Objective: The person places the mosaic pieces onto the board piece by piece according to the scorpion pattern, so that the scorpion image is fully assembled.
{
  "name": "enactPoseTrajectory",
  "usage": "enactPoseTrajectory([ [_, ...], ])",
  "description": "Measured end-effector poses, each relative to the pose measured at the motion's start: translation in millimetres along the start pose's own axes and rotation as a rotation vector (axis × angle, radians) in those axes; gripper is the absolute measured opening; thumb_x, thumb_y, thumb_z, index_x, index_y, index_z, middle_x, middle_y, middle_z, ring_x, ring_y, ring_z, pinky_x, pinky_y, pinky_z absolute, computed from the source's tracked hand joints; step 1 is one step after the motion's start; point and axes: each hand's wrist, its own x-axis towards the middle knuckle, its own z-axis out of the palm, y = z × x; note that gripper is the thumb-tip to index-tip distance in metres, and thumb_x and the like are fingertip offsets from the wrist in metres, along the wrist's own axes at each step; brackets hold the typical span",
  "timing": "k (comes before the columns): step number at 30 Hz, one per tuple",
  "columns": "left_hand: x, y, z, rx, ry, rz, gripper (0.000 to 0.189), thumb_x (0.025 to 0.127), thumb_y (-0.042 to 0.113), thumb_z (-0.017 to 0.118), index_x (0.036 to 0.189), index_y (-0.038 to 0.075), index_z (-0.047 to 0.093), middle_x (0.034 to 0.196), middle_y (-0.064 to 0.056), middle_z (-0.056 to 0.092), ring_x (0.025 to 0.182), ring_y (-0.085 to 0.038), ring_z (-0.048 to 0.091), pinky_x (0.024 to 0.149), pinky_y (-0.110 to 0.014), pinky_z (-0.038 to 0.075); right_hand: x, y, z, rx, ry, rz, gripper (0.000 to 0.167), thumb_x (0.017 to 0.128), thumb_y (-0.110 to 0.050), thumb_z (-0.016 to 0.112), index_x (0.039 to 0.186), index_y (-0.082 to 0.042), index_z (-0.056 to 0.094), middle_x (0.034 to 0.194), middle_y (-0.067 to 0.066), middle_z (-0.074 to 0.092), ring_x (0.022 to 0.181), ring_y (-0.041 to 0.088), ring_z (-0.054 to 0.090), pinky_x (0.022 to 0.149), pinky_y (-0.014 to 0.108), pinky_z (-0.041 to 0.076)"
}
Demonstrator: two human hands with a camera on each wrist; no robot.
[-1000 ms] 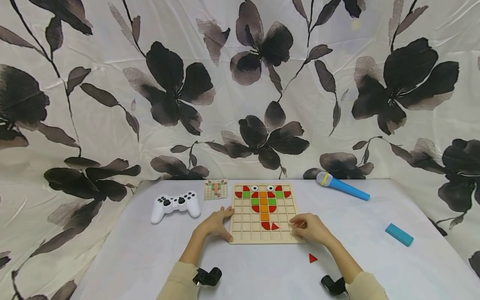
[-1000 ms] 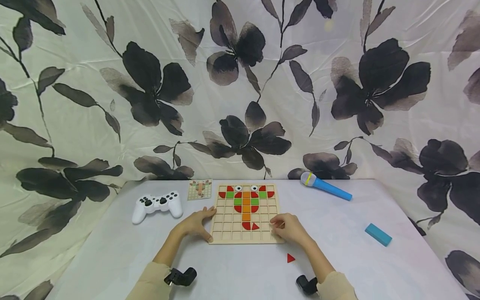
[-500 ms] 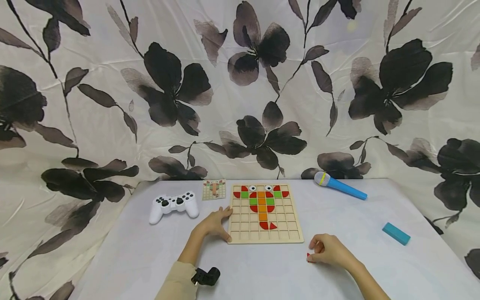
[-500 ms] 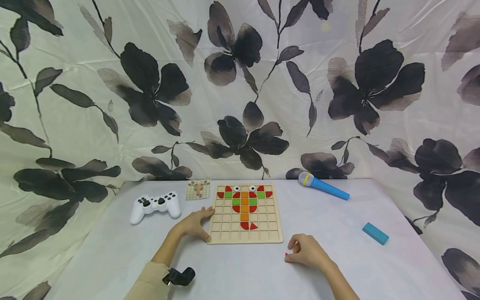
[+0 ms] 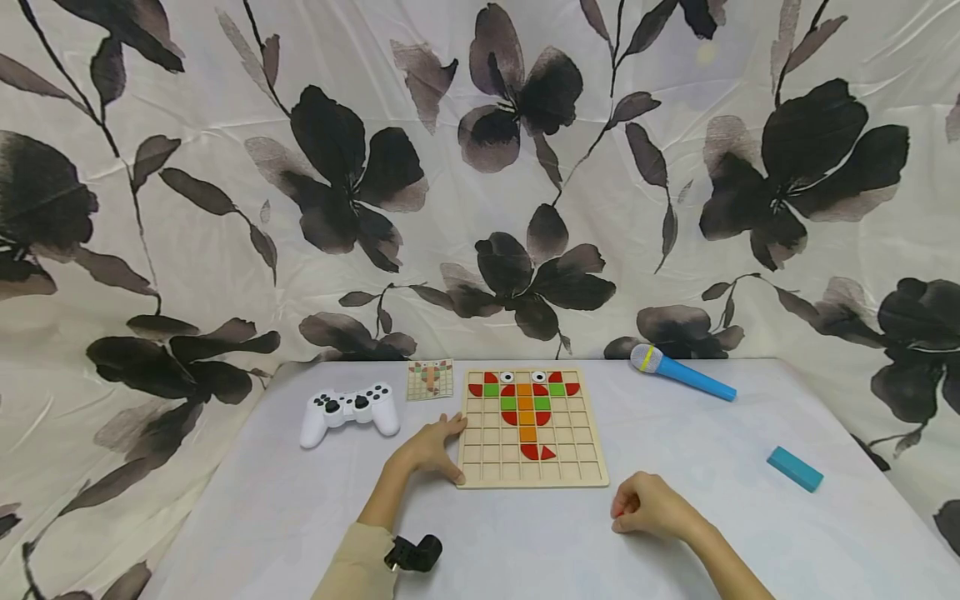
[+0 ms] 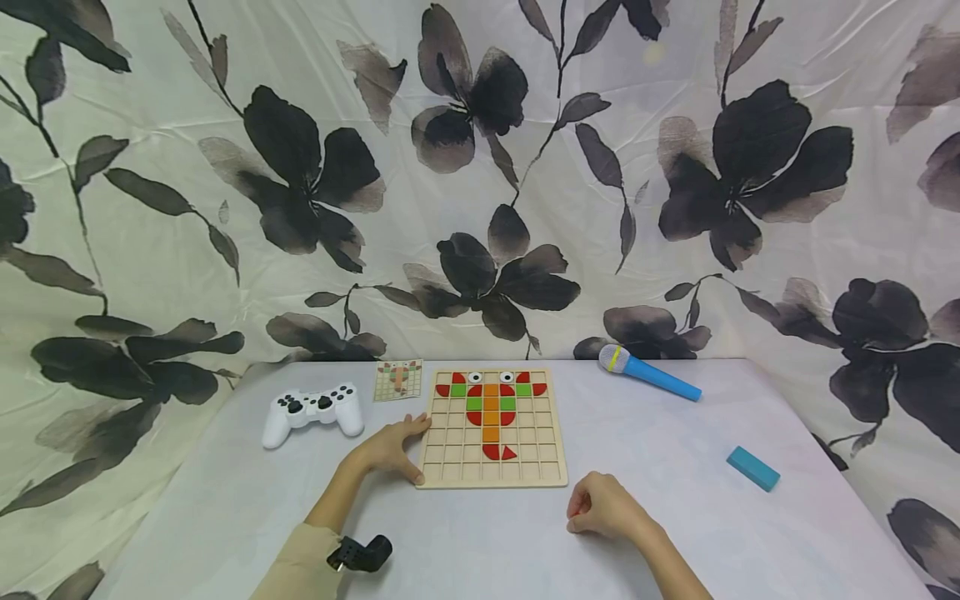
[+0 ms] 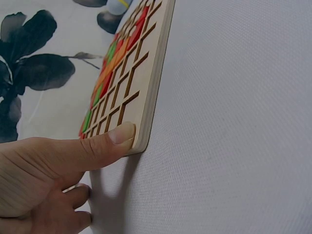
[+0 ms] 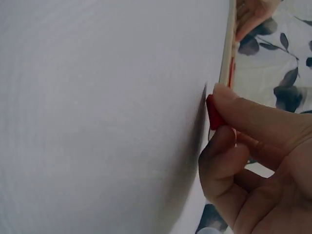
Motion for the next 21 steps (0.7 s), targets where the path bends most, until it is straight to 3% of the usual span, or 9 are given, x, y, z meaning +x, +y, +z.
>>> enactPoseTrajectory([
  [5, -0.3, 0.2, 0.0, -0.001, 0.002, -0.008, 0.095, 0.056, 0.007, 0.088, 0.139, 0.001, 0.043, 0.151, -0.016, 0.029, 0.136, -0.050, 0.019, 0.108, -0.062, 0.019, 10.6, -4.2, -1.6, 0.122, 0.027, -0.043, 0.009, 0.082, -0.007, 0.070, 0.080, 0.001, 0.066, 0.063, 0.001, 0.058, 0.053, 0.005, 0.050, 0.047, 0.018, 0.043],
  [11, -0.5, 0.1, -1.2, 0.000, 0.005, -0.008, 0.095, 0.056, 0.007, 0.088, 0.139, 0.001, 0.044, 0.151, -0.017, 0.029, 0.137, -0.049, 0.019, 0.108, -0.061, 0.020, 36.7, -15.8, 5.4, 0.273, 0.182, -0.028, 0.016, 0.086, -0.008, 0.066, 0.089, 0.008, 0.065, 0.073, 0.010, 0.065, 0.061, 0.012, 0.058, 0.054, 0.021, 0.051],
  [16, -1.2, 0.3, -0.9, -0.002, 0.001, -0.003, 0.094, 0.057, 0.007, 0.087, 0.139, 0.001, 0.043, 0.151, -0.018, 0.029, 0.136, -0.050, 0.019, 0.108, -0.062, 0.019, 59.5, -22.8, 17.7, 0.238, 0.281, -0.001, 0.013, 0.085, -0.006, 0.066, 0.086, 0.007, 0.066, 0.071, 0.009, 0.066, 0.059, 0.014, 0.058, 0.054, 0.019, 0.050],
  [21, -1.8, -0.1, -0.6, 0.001, 0.000, 0.005, 0.094, 0.057, 0.007, 0.087, 0.139, 0.001, 0.044, 0.150, -0.019, 0.029, 0.135, -0.051, 0.019, 0.108, -0.062, 0.020, 74.9, -27.5, 29.1, 0.155, 0.323, 0.020, 0.007, 0.083, -0.004, 0.067, 0.080, 0.003, 0.067, 0.062, 0.005, 0.062, 0.052, 0.012, 0.056, 0.049, 0.019, 0.045],
])
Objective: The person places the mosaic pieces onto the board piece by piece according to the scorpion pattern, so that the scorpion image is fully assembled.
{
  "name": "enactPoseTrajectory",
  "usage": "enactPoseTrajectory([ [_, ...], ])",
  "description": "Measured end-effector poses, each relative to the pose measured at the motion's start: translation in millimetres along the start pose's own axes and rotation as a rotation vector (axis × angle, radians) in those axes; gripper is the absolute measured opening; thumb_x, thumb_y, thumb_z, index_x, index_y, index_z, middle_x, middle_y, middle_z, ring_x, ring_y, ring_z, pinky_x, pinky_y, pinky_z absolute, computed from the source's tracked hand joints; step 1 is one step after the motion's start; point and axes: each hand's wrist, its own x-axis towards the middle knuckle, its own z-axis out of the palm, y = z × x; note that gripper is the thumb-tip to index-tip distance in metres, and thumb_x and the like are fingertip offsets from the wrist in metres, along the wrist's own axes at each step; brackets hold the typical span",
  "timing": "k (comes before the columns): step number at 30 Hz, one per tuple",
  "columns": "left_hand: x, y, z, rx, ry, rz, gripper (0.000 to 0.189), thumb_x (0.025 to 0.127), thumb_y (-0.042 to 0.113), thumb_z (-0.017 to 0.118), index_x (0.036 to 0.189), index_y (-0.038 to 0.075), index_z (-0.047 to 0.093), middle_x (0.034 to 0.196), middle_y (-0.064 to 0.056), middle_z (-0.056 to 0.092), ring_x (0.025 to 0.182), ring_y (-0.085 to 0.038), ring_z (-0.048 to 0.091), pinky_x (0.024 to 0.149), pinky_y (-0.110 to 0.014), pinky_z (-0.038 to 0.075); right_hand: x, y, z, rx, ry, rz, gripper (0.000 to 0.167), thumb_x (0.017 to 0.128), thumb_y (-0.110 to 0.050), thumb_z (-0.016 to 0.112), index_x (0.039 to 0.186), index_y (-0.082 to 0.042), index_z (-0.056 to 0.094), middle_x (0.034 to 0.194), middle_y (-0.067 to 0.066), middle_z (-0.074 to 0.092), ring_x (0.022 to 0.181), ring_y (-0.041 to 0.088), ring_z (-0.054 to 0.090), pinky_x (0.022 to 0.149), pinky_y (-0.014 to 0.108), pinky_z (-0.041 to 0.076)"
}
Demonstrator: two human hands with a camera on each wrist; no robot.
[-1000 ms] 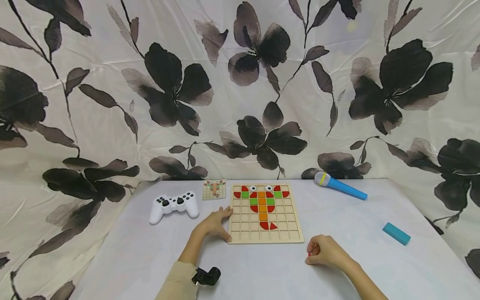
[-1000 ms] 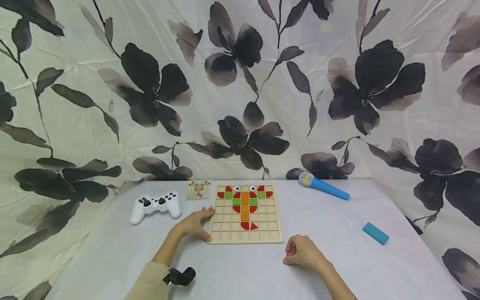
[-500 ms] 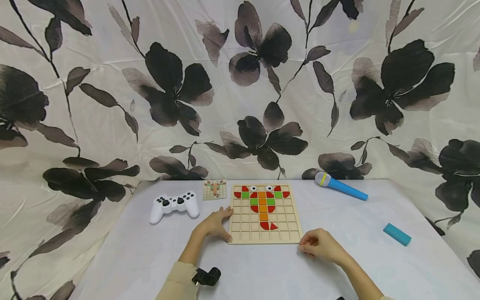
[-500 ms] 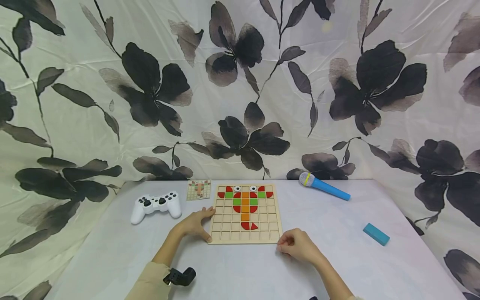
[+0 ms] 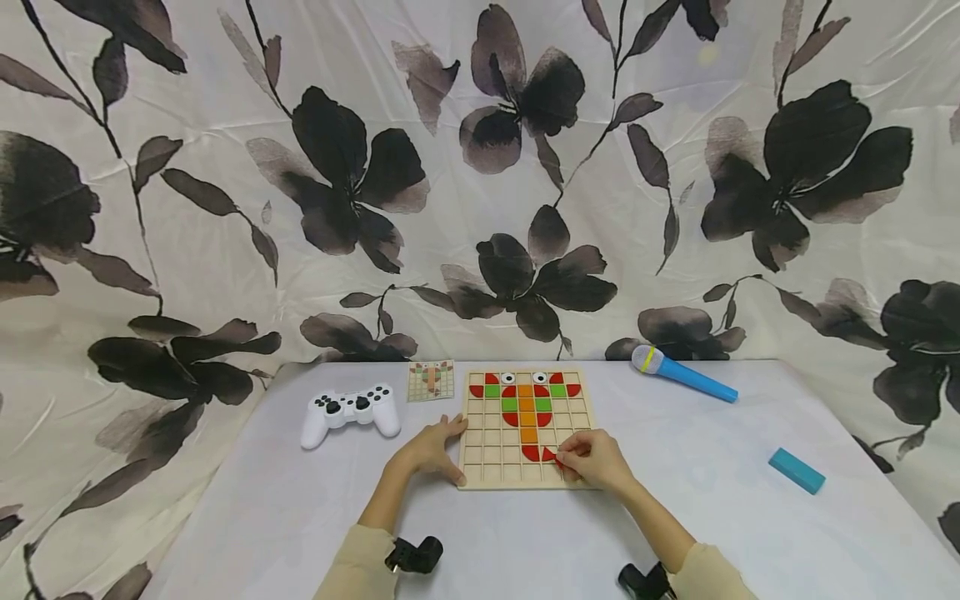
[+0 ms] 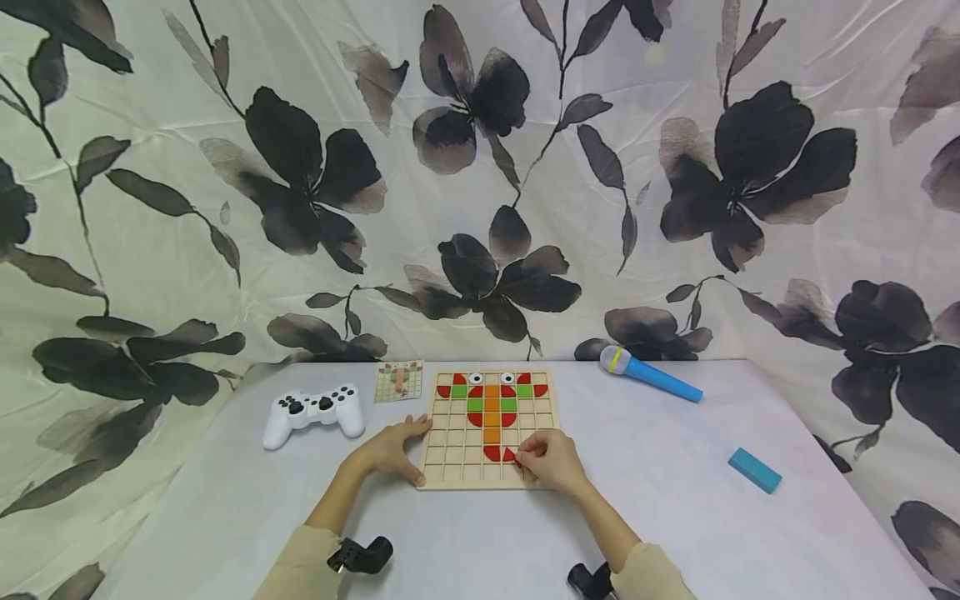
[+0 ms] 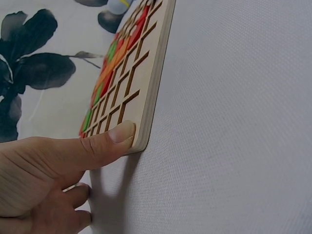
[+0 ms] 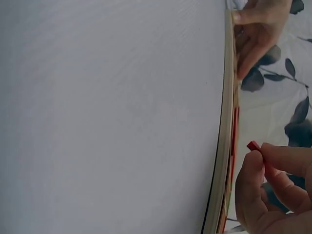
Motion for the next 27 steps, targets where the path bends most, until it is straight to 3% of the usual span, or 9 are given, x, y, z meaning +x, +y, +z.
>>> enactPoseTrajectory([
  [7, -1.2, -1.8, -0.3, 0.008, 0.005, 0.000, 0.094, 0.055, 0.006, 0.088, 0.139, 0.000, 0.044, 0.150, -0.018, 0.030, 0.136, -0.049, 0.020, 0.108, -0.061, 0.021, 5.0, -2.4, 15.2, -0.145, 0.039, -0.009, 0.011, 0.078, -0.002, 0.071, 0.069, -0.004, 0.066, 0.058, -0.003, 0.055, 0.055, 0.009, 0.046, 0.048, 0.019, 0.037],
  [16, 0.3, -3.5, -0.6, 0.007, 0.005, -0.005, 0.094, 0.056, 0.006, 0.087, 0.139, 0.001, 0.044, 0.151, -0.016, 0.030, 0.137, -0.048, 0.020, 0.109, -0.060, 0.020, 6.4, -9.7, 24.3, -0.253, 0.036, -0.096, 0.021, 0.075, -0.005, 0.075, 0.059, -0.008, 0.063, 0.057, -0.006, 0.054, 0.054, 0.006, 0.043, 0.048, 0.018, 0.036],
  [22, 0.4, -2.8, -0.1, 0.000, 0.002, -0.002, 0.094, 0.056, 0.006, 0.087, 0.139, 0.001, 0.044, 0.151, -0.016, 0.030, 0.137, -0.047, 0.019, 0.109, -0.060, 0.020, 3.6, -13.0, 24.9, -0.305, 0.007, -0.131, 0.017, 0.076, -0.005, 0.074, 0.061, -0.007, 0.066, 0.058, -0.005, 0.059, 0.057, 0.006, 0.047, 0.050, 0.019, 0.039],
  [27, 1.4, -2.1, 0.6, 0.004, 0.002, 0.007, 0.093, 0.056, 0.006, 0.087, 0.139, 0.001, 0.044, 0.150, -0.016, 0.031, 0.138, -0.046, 0.020, 0.109, -0.059, 0.020, 1.9, -12.5, 23.5, -0.321, -0.023, -0.207, 0.005, 0.075, -0.001, 0.074, 0.073, 0.002, 0.073, 0.069, 0.003, 0.069, 0.067, 0.014, 0.061, 0.057, 0.021, 0.050],
])
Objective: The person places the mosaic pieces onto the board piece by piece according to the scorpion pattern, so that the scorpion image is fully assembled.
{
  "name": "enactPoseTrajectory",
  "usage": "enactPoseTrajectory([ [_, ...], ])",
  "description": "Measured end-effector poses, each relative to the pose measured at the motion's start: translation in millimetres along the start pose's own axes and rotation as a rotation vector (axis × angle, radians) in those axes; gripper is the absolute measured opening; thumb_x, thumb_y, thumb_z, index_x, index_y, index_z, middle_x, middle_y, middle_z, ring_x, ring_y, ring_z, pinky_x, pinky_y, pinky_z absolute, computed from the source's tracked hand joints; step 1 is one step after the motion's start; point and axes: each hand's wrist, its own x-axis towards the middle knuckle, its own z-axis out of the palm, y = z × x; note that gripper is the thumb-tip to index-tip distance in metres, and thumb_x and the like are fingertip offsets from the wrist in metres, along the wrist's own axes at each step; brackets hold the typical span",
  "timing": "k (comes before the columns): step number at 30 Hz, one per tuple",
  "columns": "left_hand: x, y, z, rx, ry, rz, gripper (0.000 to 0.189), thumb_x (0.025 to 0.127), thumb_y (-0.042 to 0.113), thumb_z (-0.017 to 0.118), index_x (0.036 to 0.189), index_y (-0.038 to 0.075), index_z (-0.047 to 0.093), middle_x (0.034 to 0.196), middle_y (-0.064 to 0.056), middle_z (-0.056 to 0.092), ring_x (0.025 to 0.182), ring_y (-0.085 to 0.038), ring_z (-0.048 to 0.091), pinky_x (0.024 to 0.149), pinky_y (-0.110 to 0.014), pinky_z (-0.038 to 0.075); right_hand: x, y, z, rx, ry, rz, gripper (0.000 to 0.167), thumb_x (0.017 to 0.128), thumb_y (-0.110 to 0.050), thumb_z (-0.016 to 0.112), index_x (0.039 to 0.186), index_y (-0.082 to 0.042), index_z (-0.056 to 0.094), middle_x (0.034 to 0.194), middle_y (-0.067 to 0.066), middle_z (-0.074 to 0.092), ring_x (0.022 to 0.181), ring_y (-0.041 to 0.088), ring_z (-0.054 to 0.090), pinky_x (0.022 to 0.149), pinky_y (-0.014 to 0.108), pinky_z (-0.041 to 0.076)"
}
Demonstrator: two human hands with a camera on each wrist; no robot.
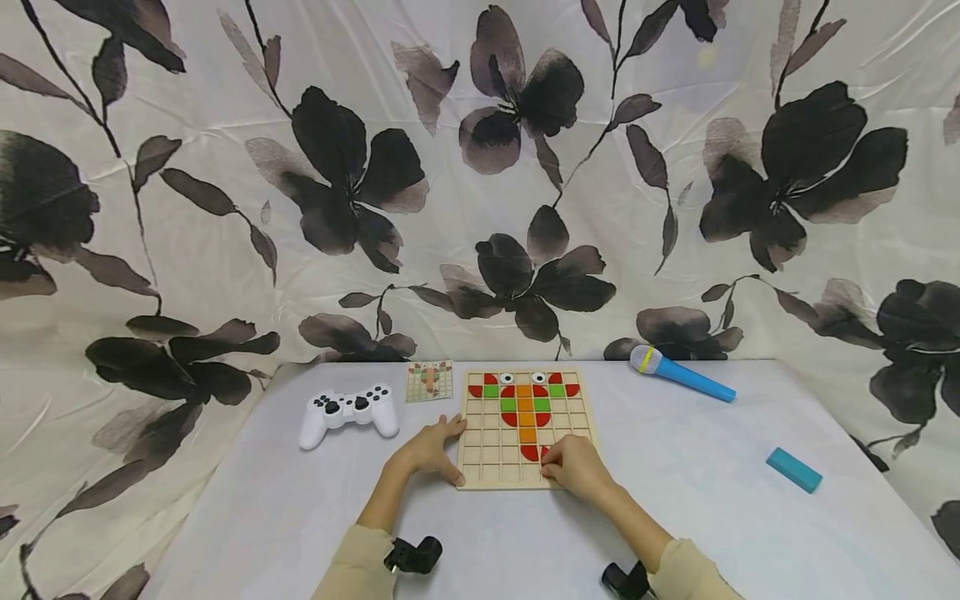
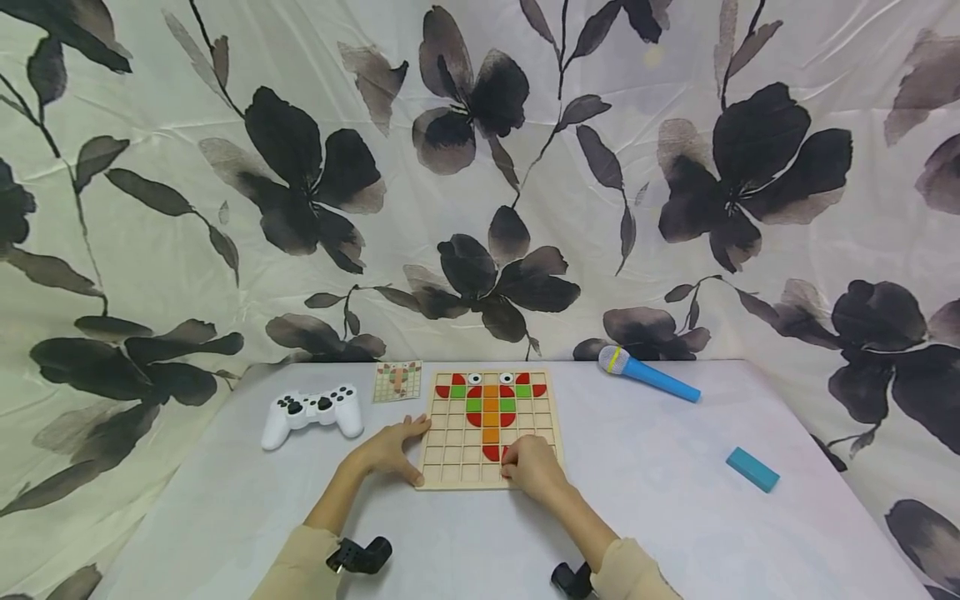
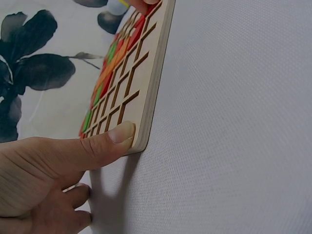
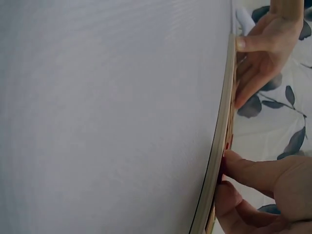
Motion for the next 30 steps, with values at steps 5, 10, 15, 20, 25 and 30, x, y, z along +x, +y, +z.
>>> enactPoseTrajectory([
  [5, 1.5, 1.5, 0.1, -0.008, -0.002, 0.011, 0.094, 0.055, 0.007, 0.087, 0.139, 0.000, 0.044, 0.150, -0.016, 0.031, 0.138, -0.045, 0.019, 0.110, -0.058, 0.020, -3.9, 1.0, -5.5, -0.044, -0.038, -0.084, 0.008, 0.073, 0.003, 0.074, 0.080, 0.006, 0.074, 0.075, 0.009, 0.066, 0.074, 0.018, 0.059, 0.060, 0.021, 0.049],
  [10, 1.3, 1.3, 0.0, 0.003, -0.002, 0.003, 0.094, 0.055, 0.007, 0.088, 0.139, 0.001, 0.044, 0.151, -0.015, 0.031, 0.138, -0.046, 0.019, 0.109, -0.060, 0.020, -6.3, 3.0, -11.1, -0.089, -0.101, -0.136, 0.014, 0.074, 0.006, 0.071, 0.088, 0.007, 0.073, 0.081, 0.009, 0.063, 0.075, 0.018, 0.055, 0.063, 0.025, 0.047],
  [15, 1.0, 0.0, 0.4, 0.008, 0.002, -0.002, 0.095, 0.055, 0.007, 0.088, 0.139, 0.001, 0.044, 0.151, -0.015, 0.030, 0.137, -0.047, 0.020, 0.109, -0.060, 0.020, -1.1, 5.7, -11.4, -0.068, -0.140, -0.155, 0.013, 0.076, 0.006, 0.070, 0.088, 0.007, 0.073, 0.081, 0.008, 0.066, 0.077, 0.020, 0.059, 0.065, 0.024, 0.051],
  [20, 1.3, -0.1, 0.9, 0.009, 0.002, 0.006, 0.094, 0.055, 0.007, 0.088, 0.139, 0.001, 0.044, 0.150, -0.015, 0.031, 0.137, -0.046, 0.020, 0.110, -0.059, 0.020, 3.3, 8.5, -12.4, -0.070, -0.166, -0.155, 0.011, 0.076, 0.004, 0.071, 0.087, 0.005, 0.074, 0.079, 0.006, 0.064, 0.074, 0.016, 0.056, 0.063, 0.022, 0.049],
  [25, 0.6, 0.3, 0.5, 0.005, 0.003, -0.004, 0.094, 0.056, 0.007, 0.088, 0.139, 0.001, 0.044, 0.150, -0.015, 0.031, 0.138, -0.045, 0.019, 0.110, -0.059, 0.019, 4.8, 9.7, -13.5, -0.068, -0.178, -0.157, 0.011, 0.077, 0.004, 0.070, 0.087, 0.003, 0.075, 0.080, 0.005, 0.066, 0.076, 0.017, 0.057, 0.066, 0.024, 0.051],
  [30, 0.6, 1.2, 0.7, 0.006, 0.000, -0.004, 0.094, 0.056, 0.006, 0.088, 0.139, 0.000, 0.044, 0.151, -0.015, 0.031, 0.139, -0.043, 0.019, 0.110, -0.058, 0.020, 3.5, 11.4, -14.4, -0.049, -0.159, -0.149, 0.008, 0.077, 0.005, 0.070, 0.084, 0.003, 0.074, 0.079, 0.007, 0.069, 0.078, 0.020, 0.061, 0.068, 0.027, 0.053],
])
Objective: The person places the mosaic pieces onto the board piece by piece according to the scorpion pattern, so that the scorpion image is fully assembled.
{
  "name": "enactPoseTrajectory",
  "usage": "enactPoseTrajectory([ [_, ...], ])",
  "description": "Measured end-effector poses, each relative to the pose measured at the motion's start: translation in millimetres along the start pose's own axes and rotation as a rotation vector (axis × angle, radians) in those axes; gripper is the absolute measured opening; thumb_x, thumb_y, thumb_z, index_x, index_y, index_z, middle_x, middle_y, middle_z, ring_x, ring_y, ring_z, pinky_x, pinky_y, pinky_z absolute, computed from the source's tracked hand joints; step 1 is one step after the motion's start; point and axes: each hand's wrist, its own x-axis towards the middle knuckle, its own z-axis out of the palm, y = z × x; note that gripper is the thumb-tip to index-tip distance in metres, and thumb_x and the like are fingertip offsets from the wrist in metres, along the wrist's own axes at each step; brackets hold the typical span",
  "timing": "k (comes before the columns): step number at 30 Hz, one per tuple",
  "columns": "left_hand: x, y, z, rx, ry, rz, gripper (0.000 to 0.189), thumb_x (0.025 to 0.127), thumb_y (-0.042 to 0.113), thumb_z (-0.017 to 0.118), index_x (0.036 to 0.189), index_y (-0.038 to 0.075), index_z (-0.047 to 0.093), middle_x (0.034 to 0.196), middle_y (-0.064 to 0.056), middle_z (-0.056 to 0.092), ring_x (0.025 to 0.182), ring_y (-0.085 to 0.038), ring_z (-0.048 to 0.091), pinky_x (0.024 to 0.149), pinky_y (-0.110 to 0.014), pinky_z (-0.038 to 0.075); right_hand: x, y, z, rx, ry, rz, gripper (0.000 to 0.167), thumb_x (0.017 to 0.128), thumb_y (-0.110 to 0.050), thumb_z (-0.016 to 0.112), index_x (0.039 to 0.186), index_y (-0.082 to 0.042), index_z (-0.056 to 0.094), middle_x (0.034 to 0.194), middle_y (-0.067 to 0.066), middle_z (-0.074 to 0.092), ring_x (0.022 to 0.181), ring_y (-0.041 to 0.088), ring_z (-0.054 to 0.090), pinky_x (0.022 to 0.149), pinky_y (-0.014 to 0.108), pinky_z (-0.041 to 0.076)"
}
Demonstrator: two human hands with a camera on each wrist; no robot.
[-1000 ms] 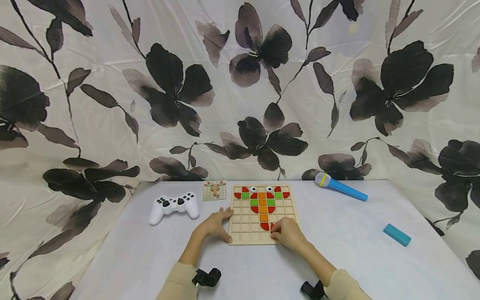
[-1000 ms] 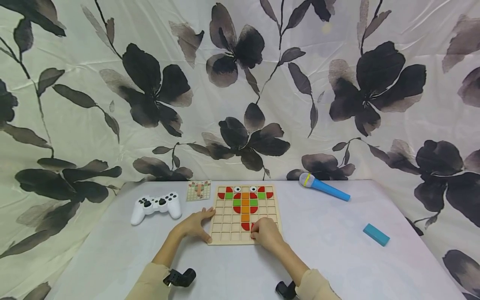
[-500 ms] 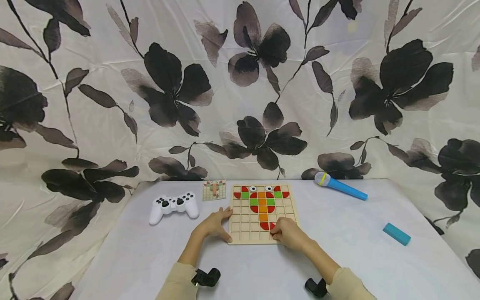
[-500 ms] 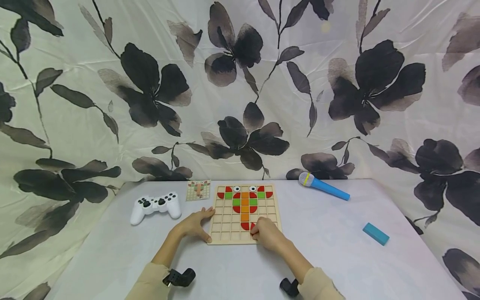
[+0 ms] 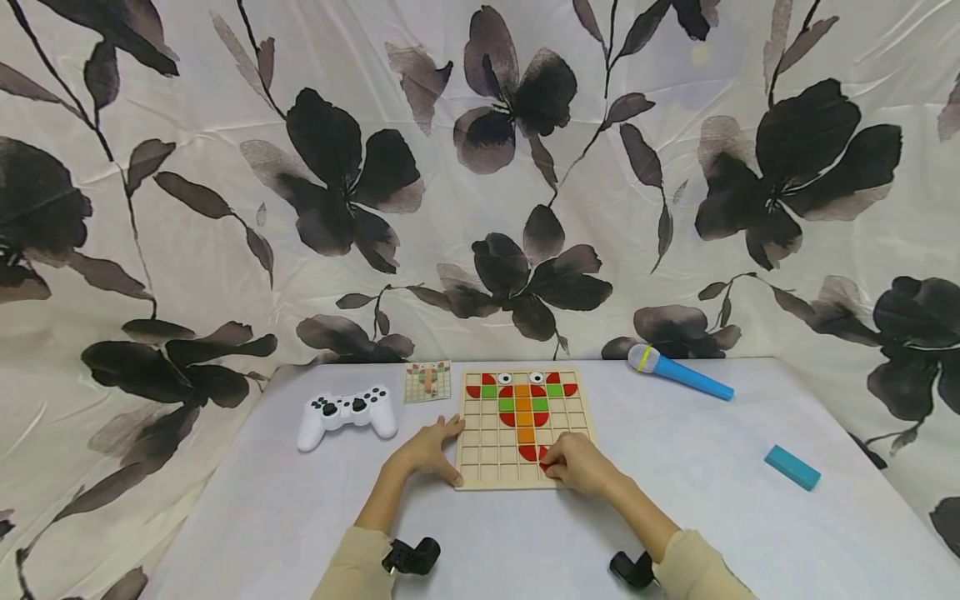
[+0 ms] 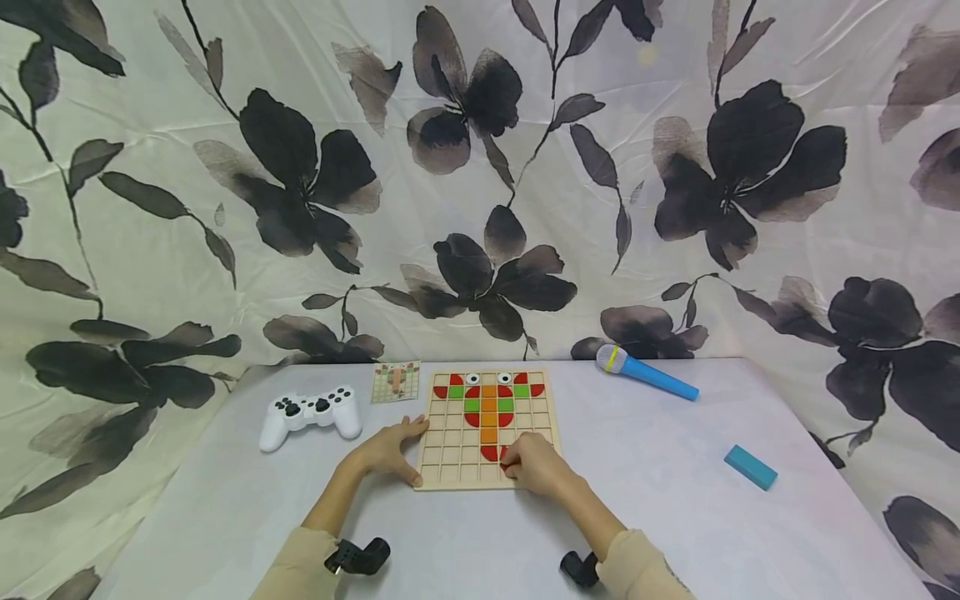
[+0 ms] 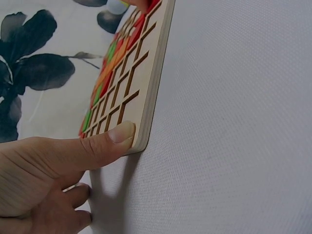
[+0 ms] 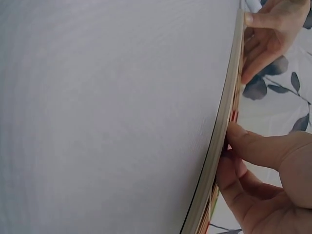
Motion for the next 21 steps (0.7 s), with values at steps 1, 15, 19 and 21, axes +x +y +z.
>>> enactPoseTrajectory([
  [1, -0.1, -0.1, 0.1, 0.000, 0.000, 0.001, 0.094, 0.056, 0.006, 0.088, 0.139, 0.000, 0.044, 0.151, -0.014, 0.031, 0.139, -0.043, 0.019, 0.110, -0.057, 0.020, -0.4, 0.1, 0.2, 0.005, 0.005, 0.000, 0.008, 0.077, 0.005, 0.070, 0.084, 0.004, 0.073, 0.078, 0.008, 0.069, 0.077, 0.020, 0.061, 0.067, 0.027, 0.053],
  [15, -0.5, -0.4, 0.4, -0.001, 0.003, 0.006, 0.094, 0.055, 0.006, 0.087, 0.138, 0.000, 0.044, 0.150, -0.015, 0.032, 0.139, -0.043, 0.019, 0.110, -0.058, 0.020, -1.0, 0.9, 2.4, 0.026, 0.011, 0.023, 0.002, 0.077, 0.001, 0.071, 0.076, 0.001, 0.069, 0.068, -0.002, 0.062, 0.062, 0.006, 0.048, 0.054, 0.018, 0.044],
  [19, -0.6, -0.1, 0.5, -0.002, 0.006, 0.001, 0.094, 0.055, 0.006, 0.088, 0.139, 0.000, 0.044, 0.150, -0.015, 0.032, 0.138, -0.044, 0.019, 0.110, -0.059, 0.020, -1.6, 1.5, 2.3, 0.036, 0.007, 0.047, 0.006, 0.077, 0.000, 0.071, 0.074, -0.002, 0.067, 0.066, -0.004, 0.059, 0.060, 0.005, 0.046, 0.053, 0.018, 0.043],
  [21, -0.4, -0.4, 0.6, -0.003, 0.006, 0.001, 0.094, 0.055, 0.006, 0.088, 0.139, 0.000, 0.044, 0.150, -0.015, 0.032, 0.138, -0.045, 0.019, 0.110, -0.059, 0.020, -1.8, 2.2, 2.2, 0.058, 0.002, 0.067, 0.005, 0.078, -0.002, 0.072, 0.075, -0.002, 0.068, 0.068, -0.004, 0.060, 0.060, 0.005, 0.046, 0.053, 0.018, 0.043],
])
